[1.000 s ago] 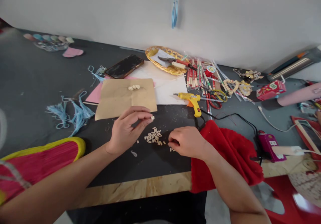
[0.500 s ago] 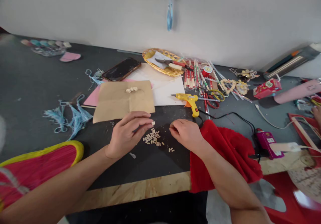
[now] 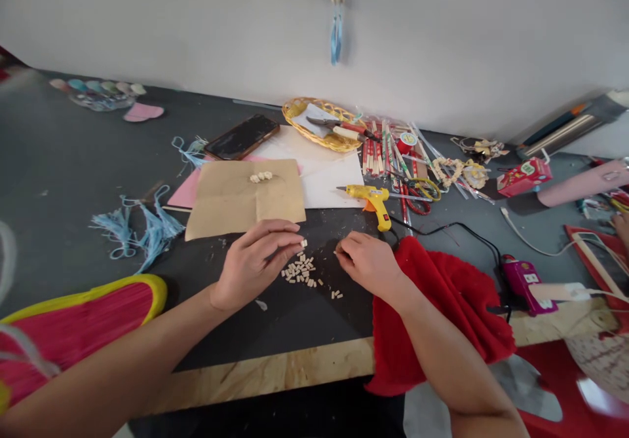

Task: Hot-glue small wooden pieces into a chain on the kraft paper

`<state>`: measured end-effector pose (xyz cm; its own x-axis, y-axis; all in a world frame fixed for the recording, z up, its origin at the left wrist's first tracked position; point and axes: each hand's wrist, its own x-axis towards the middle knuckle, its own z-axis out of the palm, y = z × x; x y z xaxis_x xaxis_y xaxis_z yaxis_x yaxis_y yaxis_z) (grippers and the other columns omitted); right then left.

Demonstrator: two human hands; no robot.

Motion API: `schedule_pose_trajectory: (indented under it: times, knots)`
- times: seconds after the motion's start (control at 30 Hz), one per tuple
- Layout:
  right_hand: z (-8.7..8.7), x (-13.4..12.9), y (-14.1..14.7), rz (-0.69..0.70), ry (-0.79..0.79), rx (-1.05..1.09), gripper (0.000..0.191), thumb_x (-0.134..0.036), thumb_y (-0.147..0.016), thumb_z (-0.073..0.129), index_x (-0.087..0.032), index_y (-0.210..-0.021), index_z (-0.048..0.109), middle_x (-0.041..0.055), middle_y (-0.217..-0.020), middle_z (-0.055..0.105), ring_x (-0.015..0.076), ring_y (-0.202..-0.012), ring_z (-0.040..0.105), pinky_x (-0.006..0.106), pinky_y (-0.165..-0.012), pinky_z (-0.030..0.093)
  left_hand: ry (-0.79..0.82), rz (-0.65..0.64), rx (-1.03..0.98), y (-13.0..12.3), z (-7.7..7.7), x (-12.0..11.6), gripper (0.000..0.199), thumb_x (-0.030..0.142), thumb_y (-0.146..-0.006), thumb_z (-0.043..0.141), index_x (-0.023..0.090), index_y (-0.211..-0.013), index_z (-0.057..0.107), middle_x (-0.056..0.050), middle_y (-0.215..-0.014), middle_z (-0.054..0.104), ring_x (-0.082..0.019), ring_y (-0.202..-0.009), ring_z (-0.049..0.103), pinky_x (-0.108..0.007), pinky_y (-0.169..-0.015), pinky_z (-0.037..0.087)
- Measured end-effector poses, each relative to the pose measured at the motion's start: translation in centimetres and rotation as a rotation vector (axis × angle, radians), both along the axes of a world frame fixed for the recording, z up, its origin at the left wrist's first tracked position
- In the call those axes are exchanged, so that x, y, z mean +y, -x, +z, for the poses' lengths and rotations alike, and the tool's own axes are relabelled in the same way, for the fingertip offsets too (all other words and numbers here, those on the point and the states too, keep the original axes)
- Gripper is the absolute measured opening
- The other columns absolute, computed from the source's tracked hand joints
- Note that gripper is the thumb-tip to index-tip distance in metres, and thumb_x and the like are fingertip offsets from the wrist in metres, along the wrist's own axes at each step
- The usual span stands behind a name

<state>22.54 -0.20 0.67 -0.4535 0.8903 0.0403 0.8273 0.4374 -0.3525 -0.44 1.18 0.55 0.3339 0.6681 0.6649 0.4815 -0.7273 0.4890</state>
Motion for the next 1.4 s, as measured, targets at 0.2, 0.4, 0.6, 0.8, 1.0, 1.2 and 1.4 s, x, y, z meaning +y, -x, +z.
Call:
schedule_pose_trajectory:
  times: [0.2,0.4,0.6,0.8,1.0,1.2,1.4]
  knots:
    - [0.6,-0.9,1.9,-0.064,-0.105,0.521,0.007,-0.014,-0.086,0.058,-0.018,-0.081,0.062,0.0019,-0.078,0.062,0.0105,-0.065,0.057,0.021,-0.06,0.048,-0.046,0.001,0.046,0.0,-0.3,-0.1,0.005,0.018,-0.086,0.064,0.017,-0.09,0.067,-0.007,-0.096,0.07,-0.017,-0.088,0.069,-0.03,-0.08,0.057]
    - [1.2,-2.2,3.6,-0.089,-0.15,0.696,0.005,-0.015,-0.085,0.06,-0.019,-0.082,0.061,0.0011,-0.078,0.062,0.0107,-0.066,0.057,0.022,-0.06,0.049,-0.12,-0.044,0.059,-0.3,0.0,-0.4,0.005,0.02,-0.087,0.062,0.017,-0.09,0.066,-0.007,-0.095,0.071,-0.016,-0.083,0.068,-0.03,-0.076,0.058]
    - [0.9,-2.2,3.7,-0.065,-0.166,0.693,0.006,-0.014,-0.085,0.061,-0.019,-0.083,0.06,0.0014,-0.077,0.061,0.0105,-0.065,0.057,0.022,-0.059,0.049,-0.156,-0.048,0.087,-0.3,0.1,-0.6,0.005,0.021,-0.087,0.062,0.018,-0.09,0.065,-0.007,-0.094,0.071,-0.016,-0.08,0.068,-0.03,-0.074,0.056]
    - [1.1,-2.2,3.6,-0.056,-0.164,0.684,0.007,-0.013,-0.085,0.06,-0.019,-0.081,0.06,0.0014,-0.077,0.061,0.0116,-0.068,0.058,0.023,-0.059,0.049,-0.202,-0.072,0.114,-0.2,0.1,-0.6,0.005,0.019,-0.086,0.063,0.017,-0.091,0.065,-0.007,-0.094,0.071,-0.016,-0.077,0.067,-0.031,-0.071,0.055]
    - [1.2,-2.4,3.5,-0.04,-0.136,0.704,0.006,-0.014,-0.085,0.06,-0.019,-0.082,0.06,0.0018,-0.078,0.061,0.0122,-0.069,0.058,0.024,-0.061,0.05,-0.207,-0.09,0.116,-0.1,0.0,-0.6,0.008,0.016,-0.086,0.063,0.017,-0.093,0.064,-0.008,-0.095,0.071,-0.017,-0.078,0.067,-0.031,-0.072,0.055]
    - [0.7,-2.2,2.8,-0.162,0.123,0.873,0.017,-0.029,-0.086,0.063,-0.02,-0.101,0.062,0.0043,-0.09,0.061,0.0127,-0.072,0.058,0.027,-0.067,0.052,-0.186,-0.103,0.096,-0.1,0.3,-0.7,0.008,0.017,-0.087,0.062,0.019,-0.095,0.064,-0.006,-0.095,0.071,-0.016,-0.082,0.068,-0.03,-0.075,0.055]
    - [0.7,-2.1,2.7,-0.115,0.509,1.03,0.026,-0.04,-0.083,0.068,-0.019,-0.098,0.066,0.0049,-0.09,0.068,0.0152,-0.081,0.065,0.028,-0.073,0.055,-0.183,-0.134,0.08,-0.1,0.4,-0.9,0.008,0.018,-0.088,0.06,0.02,-0.095,0.063,-0.005,-0.094,0.071,-0.015,-0.082,0.068,-0.029,-0.074,0.055]
